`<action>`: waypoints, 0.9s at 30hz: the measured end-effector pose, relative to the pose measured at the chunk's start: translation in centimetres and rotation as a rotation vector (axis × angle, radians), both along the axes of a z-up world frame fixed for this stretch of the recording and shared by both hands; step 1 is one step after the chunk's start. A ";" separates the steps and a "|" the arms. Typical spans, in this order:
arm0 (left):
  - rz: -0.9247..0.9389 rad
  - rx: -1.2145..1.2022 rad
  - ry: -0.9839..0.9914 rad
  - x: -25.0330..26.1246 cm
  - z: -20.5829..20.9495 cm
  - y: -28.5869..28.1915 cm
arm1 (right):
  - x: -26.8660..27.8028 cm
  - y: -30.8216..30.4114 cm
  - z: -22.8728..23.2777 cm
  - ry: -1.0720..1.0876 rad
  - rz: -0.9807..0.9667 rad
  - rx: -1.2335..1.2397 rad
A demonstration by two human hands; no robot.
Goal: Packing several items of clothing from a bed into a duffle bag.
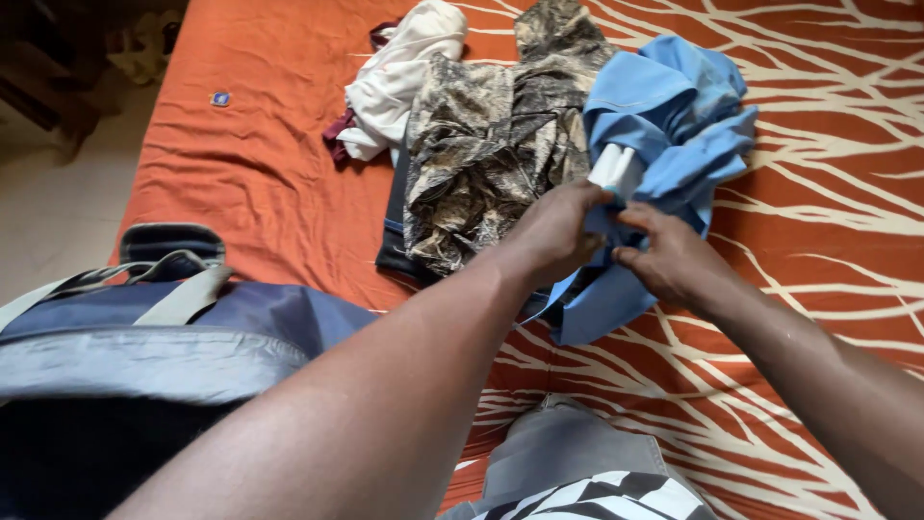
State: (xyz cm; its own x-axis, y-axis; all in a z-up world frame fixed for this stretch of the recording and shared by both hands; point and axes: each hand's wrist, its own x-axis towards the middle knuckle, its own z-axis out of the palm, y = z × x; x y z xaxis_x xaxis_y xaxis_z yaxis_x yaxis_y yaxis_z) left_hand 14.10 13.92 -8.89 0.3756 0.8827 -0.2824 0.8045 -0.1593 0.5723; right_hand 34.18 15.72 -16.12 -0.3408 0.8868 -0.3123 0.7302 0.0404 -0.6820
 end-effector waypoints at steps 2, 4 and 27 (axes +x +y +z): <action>0.246 -0.104 -0.289 -0.6 -0.4 -0.3 | -2.1 -1.2 5.0 0.076 -0.057 0.005; 0.481 -0.200 -0.586 -1.2 -0.7 -0.8 | -3.6 -1.8 8.0 0.149 -0.121 0.013; 0.991 -0.517 -0.893 -4.2 -4.7 -8.5 | 1.1 -2.9 -2.6 0.604 -0.971 -0.887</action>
